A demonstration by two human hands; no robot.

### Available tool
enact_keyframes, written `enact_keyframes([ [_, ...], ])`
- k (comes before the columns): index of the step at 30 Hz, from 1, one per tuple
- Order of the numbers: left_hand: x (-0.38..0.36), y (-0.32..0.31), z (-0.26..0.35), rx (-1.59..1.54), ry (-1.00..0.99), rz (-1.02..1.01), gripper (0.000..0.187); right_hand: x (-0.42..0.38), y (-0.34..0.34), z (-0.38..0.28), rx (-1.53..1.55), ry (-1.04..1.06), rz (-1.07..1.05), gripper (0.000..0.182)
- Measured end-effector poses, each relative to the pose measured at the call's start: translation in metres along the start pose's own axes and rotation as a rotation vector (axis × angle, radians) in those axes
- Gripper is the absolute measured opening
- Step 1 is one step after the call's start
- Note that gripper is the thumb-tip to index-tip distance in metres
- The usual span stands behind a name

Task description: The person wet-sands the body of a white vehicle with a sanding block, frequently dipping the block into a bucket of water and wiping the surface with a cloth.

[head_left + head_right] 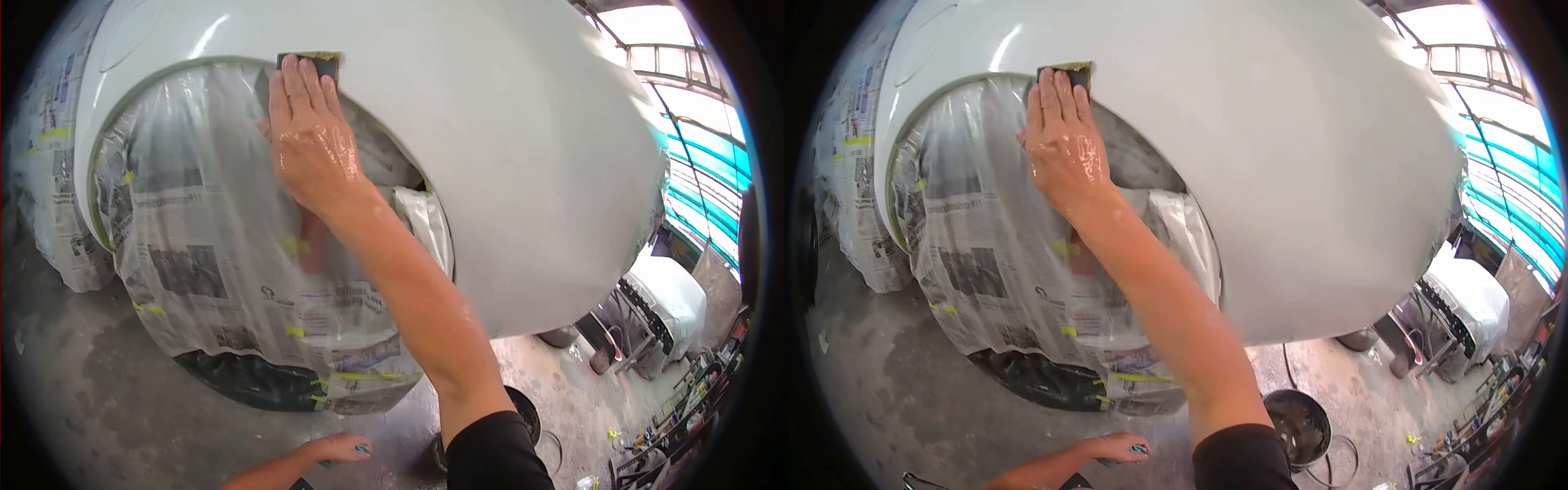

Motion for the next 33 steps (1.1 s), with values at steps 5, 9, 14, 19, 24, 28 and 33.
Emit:
enact_keyframes([
  [5,0.009,0.007,-0.006,0.072,-0.102,0.077,0.043,-0.058,0.042,0.026,-0.119,-0.164,-0.045,0.057],
  [9,0.012,0.011,-0.009,0.098,-0.115,0.111,0.041,-0.022,0.009,0.002,-0.159,-0.156,0.138,0.053],
  [14,0.026,-0.002,-0.028,0.146,-0.155,0.137,0.044,0.061,-0.031,-0.038,0.215,0.075,-0.023,0.053],
  [19,-0.006,0.002,-0.003,0.159,-0.125,0.144,0.039,-0.061,0.038,0.020,-0.189,-0.232,-0.031,0.057],
  [24,0.000,0.003,-0.010,0.120,-0.164,0.199,0.042,0.031,-0.027,-0.023,-0.018,-0.066,0.098,0.054],
  [28,0.002,0.004,-0.005,0.124,-0.153,0.213,0.042,0.061,-0.030,-0.036,0.154,0.067,-0.021,0.055],
  [33,-0.010,0.006,0.003,0.140,-0.113,0.183,0.043,-0.011,0.002,-0.005,-0.185,-0.145,0.015,0.060],
])
Point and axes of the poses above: each hand's wrist, its own x-axis towards the middle knuckle, its own y-axis out of the back of the hand, z = x × y, the point moved 6 cm from there along x, towards the middle knuckle, and after that the axes turned 6 degrees about -z, right-handed, at the moved point
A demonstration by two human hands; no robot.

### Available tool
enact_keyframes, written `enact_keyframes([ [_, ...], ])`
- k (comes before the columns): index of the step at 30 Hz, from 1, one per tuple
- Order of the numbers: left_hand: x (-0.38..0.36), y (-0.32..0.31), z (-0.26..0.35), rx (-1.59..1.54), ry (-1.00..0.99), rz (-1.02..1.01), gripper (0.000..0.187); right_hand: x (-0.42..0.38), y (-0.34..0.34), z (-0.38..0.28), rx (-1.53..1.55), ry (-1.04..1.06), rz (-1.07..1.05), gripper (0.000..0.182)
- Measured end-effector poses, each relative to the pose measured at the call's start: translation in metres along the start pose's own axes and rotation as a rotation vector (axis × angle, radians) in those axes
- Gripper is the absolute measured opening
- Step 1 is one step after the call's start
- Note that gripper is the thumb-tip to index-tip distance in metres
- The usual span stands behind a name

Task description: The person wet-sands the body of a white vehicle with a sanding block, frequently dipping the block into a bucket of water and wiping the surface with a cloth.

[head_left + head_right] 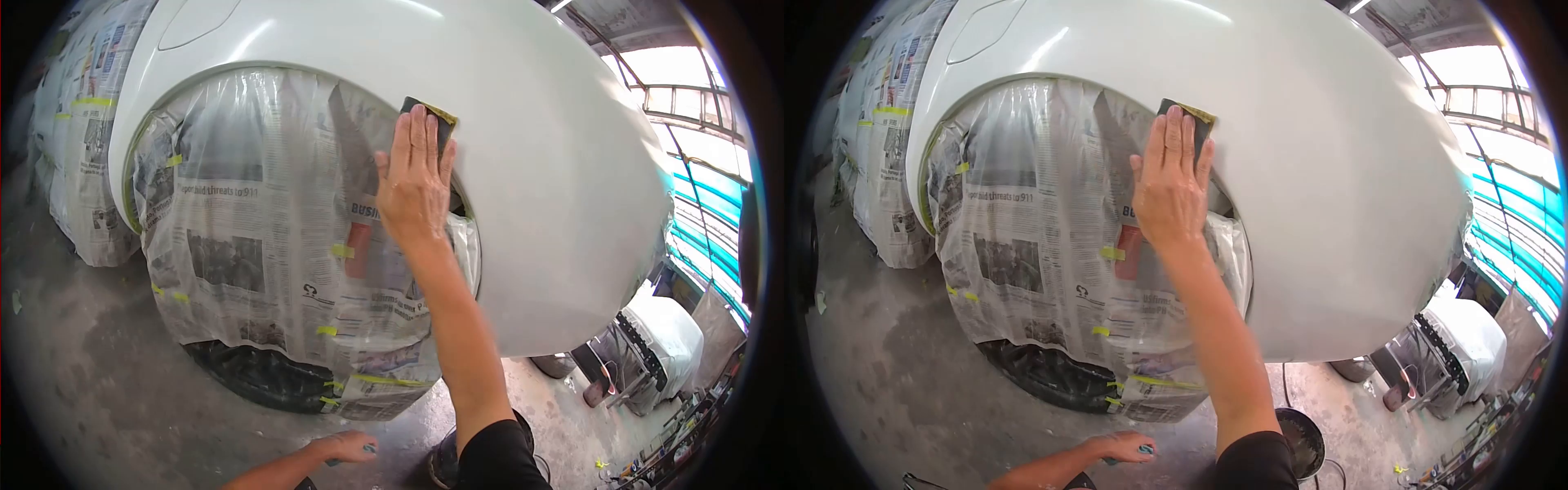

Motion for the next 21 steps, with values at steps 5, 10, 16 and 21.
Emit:
enact_keyframes([
  [5,0.006,0.000,0.001,-0.036,-0.007,0.013,0.043,0.075,-0.049,-0.067,0.148,0.193,0.016,0.062],
  [10,-0.001,0.004,-0.005,-0.042,-0.003,-0.019,0.042,0.026,-0.009,0.001,0.167,0.027,-0.029,0.060],
  [16,-0.008,0.006,-0.010,-0.031,-0.049,-0.019,0.039,-0.010,0.008,0.030,-0.026,-0.167,0.212,0.059],
  [21,0.010,-0.005,-0.035,-0.042,-0.039,0.023,0.040,0.088,-0.020,-0.014,0.220,0.084,0.056,0.057],
])
Point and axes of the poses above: each hand's wrist, its own x-axis towards the middle knuckle, its own y-axis out of the back of the hand, z = x × y, the point moved 6 cm from there along x, towards the middle knuckle, and after that the axes turned 6 degrees about -z, right-handed, at the moved point
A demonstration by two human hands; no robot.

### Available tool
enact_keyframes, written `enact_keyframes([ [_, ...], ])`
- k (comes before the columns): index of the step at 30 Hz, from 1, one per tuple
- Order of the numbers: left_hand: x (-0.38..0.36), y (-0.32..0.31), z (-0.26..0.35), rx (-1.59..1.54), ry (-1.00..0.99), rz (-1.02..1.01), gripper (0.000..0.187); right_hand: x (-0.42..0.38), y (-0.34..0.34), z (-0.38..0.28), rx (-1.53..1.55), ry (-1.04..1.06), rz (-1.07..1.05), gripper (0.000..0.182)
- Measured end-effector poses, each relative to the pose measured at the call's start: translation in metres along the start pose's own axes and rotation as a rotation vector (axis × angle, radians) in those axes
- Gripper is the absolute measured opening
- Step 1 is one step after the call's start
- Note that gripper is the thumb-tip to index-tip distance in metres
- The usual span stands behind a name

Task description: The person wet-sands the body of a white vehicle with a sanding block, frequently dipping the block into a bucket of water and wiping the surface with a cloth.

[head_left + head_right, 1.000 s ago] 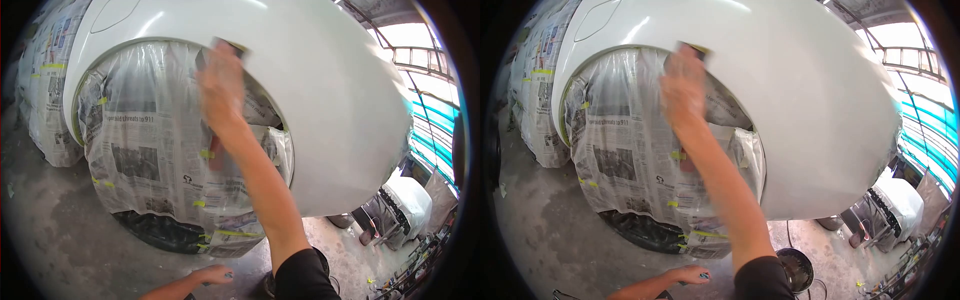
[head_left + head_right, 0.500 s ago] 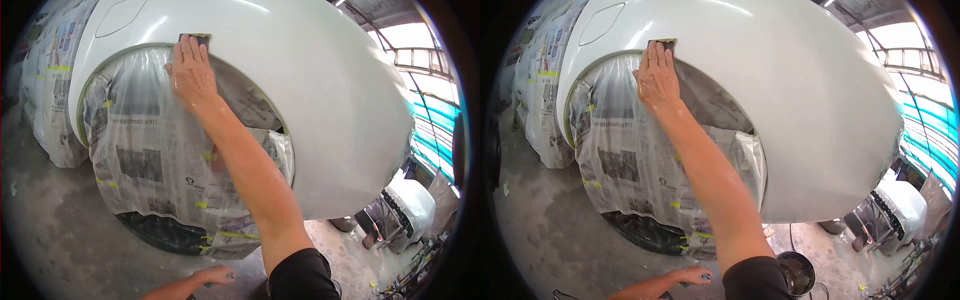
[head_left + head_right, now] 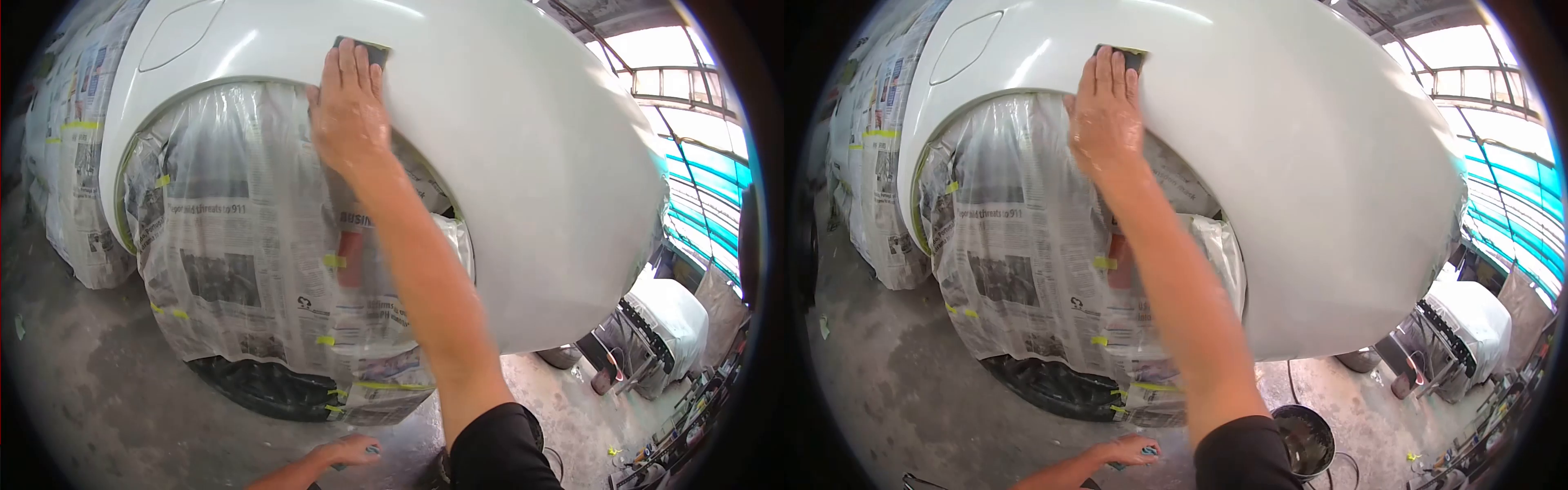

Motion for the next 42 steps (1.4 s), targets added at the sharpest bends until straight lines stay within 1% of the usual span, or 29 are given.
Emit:
enact_keyframes([
  [1,-0.003,0.001,-0.001,-0.011,-0.010,-0.002,0.040,-0.016,0.015,0.008,-0.003,0.015,-0.046,0.059],
  [3,-0.011,0.004,-0.004,-0.018,0.009,0.022,0.042,-0.070,0.048,0.030,-0.082,-0.132,-0.038,0.059],
  [5,-0.021,0.005,0.001,-0.038,0.014,0.048,0.042,-0.151,0.090,0.058,-0.185,-0.186,-0.028,0.058],
  [6,-0.029,0.010,0.003,-0.047,0.014,0.059,0.042,-0.198,0.105,0.067,-0.174,-0.273,-0.038,0.057],
  [7,-0.035,0.016,0.006,-0.052,0.011,0.069,0.041,-0.241,0.116,0.074,-0.169,-0.361,-0.043,0.057],
  [9,-0.041,0.019,0.013,-0.041,0.049,0.068,0.039,-0.317,0.122,0.081,-0.167,-0.438,-0.034,0.057],
  [10,-0.041,0.021,0.015,-0.033,0.073,0.075,0.038,-0.328,0.128,0.080,-0.158,-0.474,-0.023,0.057],
  [11,-0.039,0.020,0.017,-0.042,0.072,0.063,0.038,-0.328,0.126,0.083,-0.179,-0.458,0.008,0.058],
  [12,-0.039,0.017,0.018,-0.052,0.079,0.047,0.038,-0.307,0.119,0.081,-0.198,-0.448,0.036,0.058],
  [13,-0.036,0.014,0.018,-0.064,0.085,0.034,0.037,-0.270,0.110,0.084,-0.182,-0.396,0.036,0.066],
  [14,-0.032,0.015,0.021,-0.063,0.052,0.026,0.035,-0.224,0.103,0.077,-0.146,-0.260,0.018,0.069],
  [15,-0.028,0.015,0.023,-0.067,0.022,0.018,0.034,-0.176,0.094,0.067,-0.113,-0.240,-0.024,0.069],
  [16,-0.023,0.012,0.025,-0.076,-0.011,0.013,0.032,-0.152,0.088,0.061,-0.075,-0.218,-0.068,0.069],
  [19,-0.007,0.003,0.014,-0.061,0.013,0.017,0.031,-0.170,0.095,0.066,-0.047,-0.230,-0.098,0.069],
  [21,-0.005,0.004,0.016,-0.044,0.027,-0.013,0.032,-0.264,0.108,0.087,-0.100,-0.268,-0.017,0.063],
  [22,-0.006,0.004,0.020,-0.040,0.032,-0.023,0.032,-0.327,0.118,0.093,-0.097,-0.331,0.007,0.062],
  [23,-0.010,0.006,0.026,-0.026,0.007,-0.003,0.032,-0.366,0.126,0.095,-0.091,-0.389,0.031,0.062],
  [25,-0.016,0.015,0.033,0.007,-0.039,0.047,0.032,-0.369,0.129,0.093,-0.110,-0.413,0.056,0.062],
  [26,-0.017,0.014,0.029,-0.017,0.011,0.021,0.031,-0.373,0.128,0.092,-0.119,-0.442,0.066,0.061],
  [27,-0.017,0.011,0.025,-0.045,0.065,-0.007,0.031,-0.344,0.126,0.093,-0.127,-0.358,0.015,0.061],
  [28,-0.016,0.009,0.021,-0.072,0.118,-0.030,0.031,-0.294,0.127,0.098,-0.132,-0.270,-0.034,0.062],
  [30,-0.013,0.008,0.020,-0.057,0.100,-0.039,0.030,-0.213,0.125,0.088,-0.067,-0.235,-0.129,0.062],
  [33,-0.004,0.005,0.014,-0.053,0.055,-0.041,0.031,-0.228,0.128,0.103,-0.154,-0.103,-0.231,0.061],
  [35,-0.003,0.007,0.015,-0.030,0.004,-0.008,0.034,-0.318,0.133,0.124,-0.318,-0.038,-0.283,0.065],
  [36,-0.006,0.010,0.019,-0.008,-0.024,0.021,0.035,-0.370,0.137,0.134,-0.329,-0.008,-0.283,0.065],
  [37,-0.005,0.012,0.025,0.012,-0.051,0.053,0.037,-0.397,0.141,0.141,-0.338,0.023,-0.284,0.066],
  [38,-0.005,0.010,0.025,-0.009,-0.032,0.038,0.038,-0.379,0.141,0.138,-0.358,0.022,-0.307,0.062],
  [40,-0.005,0.012,0.023,-0.039,0.025,-0.002,0.039,-0.301,0.137,0.119,-0.392,-0.002,-0.341,0.054],
  [42,-0.004,0.010,0.023,-0.052,0.049,-0.041,0.038,-0.200,0.124,0.094,-0.356,0.097,-0.316,0.055],
])
Point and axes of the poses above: each hand's wrist, its own x-axis towards the middle knuckle, its own y-axis out of the back of the hand, z = x × y, the point moved 6 cm from there along x, towards the middle knuckle, and after that the axes turned 6 degrees about -z, right-handed, at the moved point
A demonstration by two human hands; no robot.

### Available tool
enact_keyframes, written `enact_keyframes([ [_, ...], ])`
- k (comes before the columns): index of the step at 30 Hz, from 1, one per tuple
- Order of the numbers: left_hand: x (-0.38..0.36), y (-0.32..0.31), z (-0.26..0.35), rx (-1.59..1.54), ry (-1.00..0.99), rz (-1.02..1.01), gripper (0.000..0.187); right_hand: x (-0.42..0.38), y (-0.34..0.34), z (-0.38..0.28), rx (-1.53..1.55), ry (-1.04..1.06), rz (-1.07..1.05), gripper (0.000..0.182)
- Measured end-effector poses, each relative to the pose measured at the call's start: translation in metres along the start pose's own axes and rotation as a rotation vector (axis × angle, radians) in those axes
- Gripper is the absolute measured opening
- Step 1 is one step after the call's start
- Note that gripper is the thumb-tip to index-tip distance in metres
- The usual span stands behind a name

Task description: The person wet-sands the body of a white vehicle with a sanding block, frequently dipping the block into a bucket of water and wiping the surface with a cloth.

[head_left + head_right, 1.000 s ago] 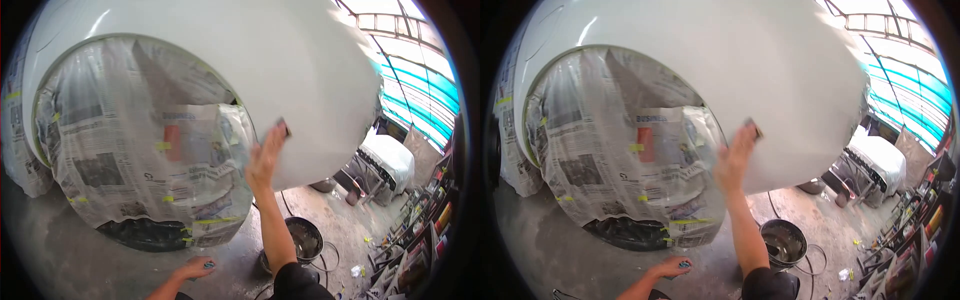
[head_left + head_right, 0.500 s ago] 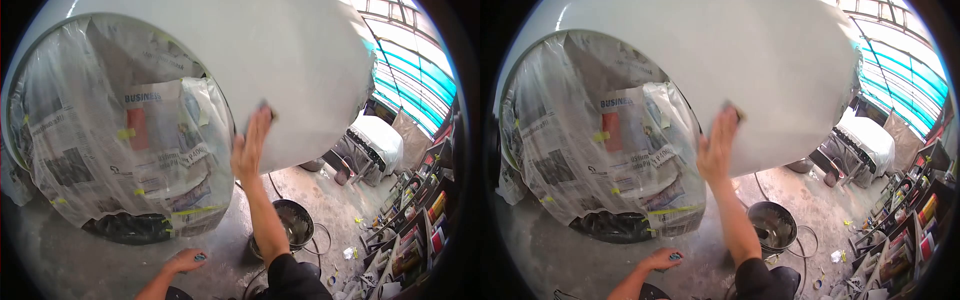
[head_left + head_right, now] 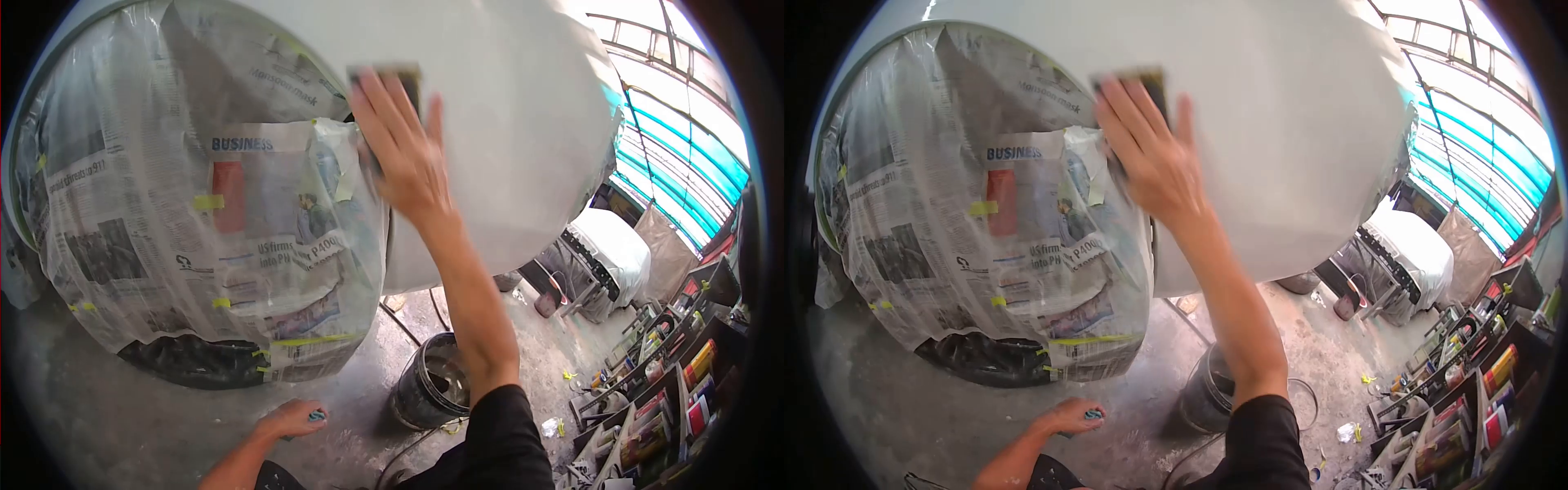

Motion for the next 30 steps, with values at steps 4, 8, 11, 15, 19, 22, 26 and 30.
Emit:
enact_keyframes([
  [4,0.001,0.008,0.010,-0.038,0.066,0.004,0.038,0.009,-0.001,0.002,0.048,0.003,0.027,0.060],
  [8,-0.006,0.011,0.014,0.001,-0.002,0.056,0.039,-0.091,-0.018,0.008,0.028,-0.127,-0.063,0.069],
  [11,-0.010,0.008,0.015,0.035,0.004,0.051,0.039,-0.052,-0.022,-0.026,0.199,-0.185,-0.002,0.068],
  [15,-0.002,0.001,0.010,0.055,0.024,0.008,0.040,0.037,-0.010,-0.052,0.342,-0.099,0.015,0.062],
  [19,-0.012,0.007,0.019,0.042,0.009,0.053,0.038,-0.073,-0.022,-0.025,0.278,-0.260,-0.062,0.062],
  [22,-0.013,0.008,0.015,0.022,0.013,0.056,0.037,-0.162,-0.042,-0.024,0.262,-0.325,0.004,0.064],
  [26,-0.013,0.002,0.012,0.034,0.004,0.064,0.036,-0.045,-0.015,-0.035,0.309,-0.281,0.023,0.061],
  [30,-0.005,-0.004,0.006,0.053,-0.052,0.077,0.038,-0.023,-0.010,-0.039,0.340,-0.263,0.030,0.061],
])
Point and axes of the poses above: each hand's wrist, its own x-axis towards the middle knuckle, its own y-axis out of the back of the hand, z = x × y, the point moved 6 cm from there along x, towards the middle knuckle, and after that the axes turned 6 degrees about -z, right-handed, at the moved point
